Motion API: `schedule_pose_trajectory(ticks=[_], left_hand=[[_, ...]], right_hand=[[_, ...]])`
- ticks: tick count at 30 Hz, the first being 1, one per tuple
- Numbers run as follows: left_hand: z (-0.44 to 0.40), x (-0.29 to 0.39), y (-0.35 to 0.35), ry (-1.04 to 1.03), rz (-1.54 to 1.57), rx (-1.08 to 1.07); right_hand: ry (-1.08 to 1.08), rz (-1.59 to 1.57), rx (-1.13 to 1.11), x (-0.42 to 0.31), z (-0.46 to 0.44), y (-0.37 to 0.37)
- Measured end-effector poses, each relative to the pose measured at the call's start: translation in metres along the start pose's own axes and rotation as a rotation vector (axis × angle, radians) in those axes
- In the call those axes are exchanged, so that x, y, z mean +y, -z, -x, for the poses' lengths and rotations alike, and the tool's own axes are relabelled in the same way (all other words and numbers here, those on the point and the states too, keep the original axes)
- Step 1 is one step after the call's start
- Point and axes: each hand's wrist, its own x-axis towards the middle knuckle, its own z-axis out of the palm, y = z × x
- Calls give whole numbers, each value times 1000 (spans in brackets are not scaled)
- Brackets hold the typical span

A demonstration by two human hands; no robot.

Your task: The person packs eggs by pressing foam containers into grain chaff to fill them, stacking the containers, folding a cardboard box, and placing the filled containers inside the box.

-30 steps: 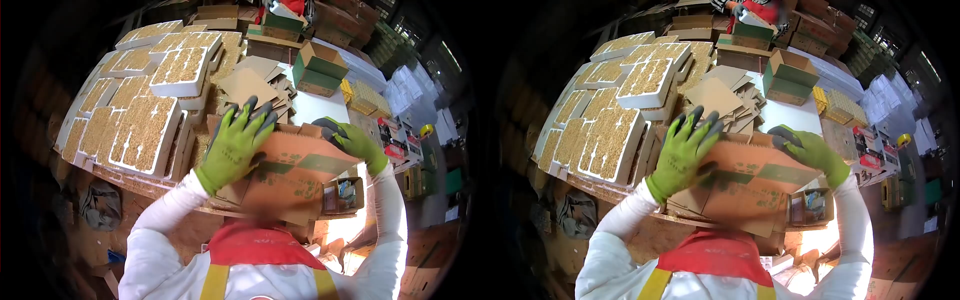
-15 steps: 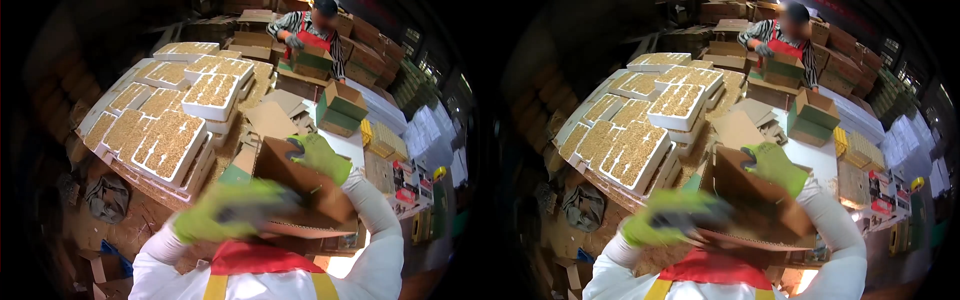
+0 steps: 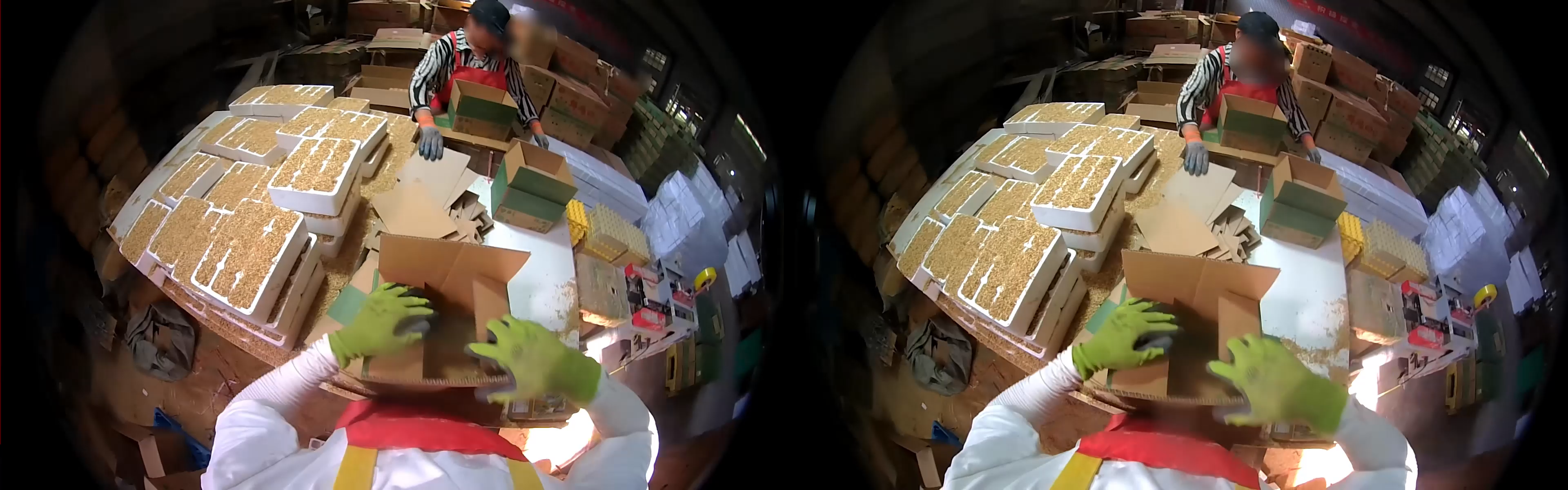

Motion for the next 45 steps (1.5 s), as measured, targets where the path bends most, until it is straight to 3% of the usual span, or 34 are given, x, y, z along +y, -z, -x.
schedule_pose_trajectory(ticks=[1,2,3,4,5,6,7,8,10,12,13,14,15,16,17,18,19,20,23,25,27,29,31,33,34,35,36,37,38,39,41,43,44,45], left_hand=[[-6,-9,6,140,520,-71],[-10,-25,14,279,1037,-123],[-8,-25,13,237,904,-99],[-5,-24,13,200,766,-71],[-2,-23,13,168,629,-40],[-7,19,35,20,-93,-175],[4,4,-11,-42,-183,66],[-1,7,-3,-64,-122,37],[2,18,0,-56,-175,192],[13,27,5,37,-211,376],[15,28,14,69,-250,512],[15,27,16,297,-286,585],[22,32,4,536,-291,635],[26,14,-26,720,-255,591],[27,14,-17,795,-60,514],[29,19,-1,860,149,405],[27,28,4,903,370,281],[24,37,3,839,321,326],[34,59,17,545,161,492],[49,50,3,277,25,566],[68,40,12,111,75,502],[75,43,14,284,1094,723],[91,15,19,608,745,309],[81,24,36,961,394,-183],[92,8,2,791,262,22],[91,7,0,731,188,54],[91,4,-1,668,116,79],[90,5,-5,668,116,102],[90,5,-10,668,116,125],[89,5,-15,668,116,149],[88,7,-19,833,180,159],[95,8,-24,776,158,274],[94,11,-20,767,169,303],[97,12,-20,760,187,324]], right_hand=[[-3,-92,-70,16,-16,-3],[-70,-422,-175,40,-29,-16],[-117,-752,-288,57,-43,-26],[-229,-779,-372,57,-54,-29],[-169,-665,-236,70,-58,-49],[-5,-826,-81,71,-63,-40],[-41,-1075,112,48,-68,0],[357,-488,674,83,-78,10],[-77,-459,808,151,-77,-5],[-390,594,708,193,-93,-47],[-339,454,699,169,-88,-63],[-263,-154,684,114,-84,-72],[-300,-416,628,84,-78,-82],[-386,-479,579,81,-65,-92],[-435,-258,753,117,-58,-117],[-666,-508,286,174,-45,-122],[-789,-845,82,137,-34,-81],[-962,-1112,-131,99,-25,-38],[-726,-1712,-309,112,19,-16],[-595,-1827,-163,87,25,-30],[-480,-1766,332,75,26,-108],[-414,-1064,634,82,31,-206],[-212,-243,679,97,43,-274],[-98,20,629,109,26,-260],[-104,-126,556,142,18,-218],[-111,-269,481,147,-5,-159],[-436,-713,592,141,-37,-109],[-390,-585,683,121,-78,-54],[-129,-684,750,106,-123,-34],[-9,-761,539,84,-170,-8],[130,-862,261,53,-269,-2],[227,-681,329,40,-379,-29],[136,-620,331,36,-422,-44],[142,-807,300,36,-452,-65]])
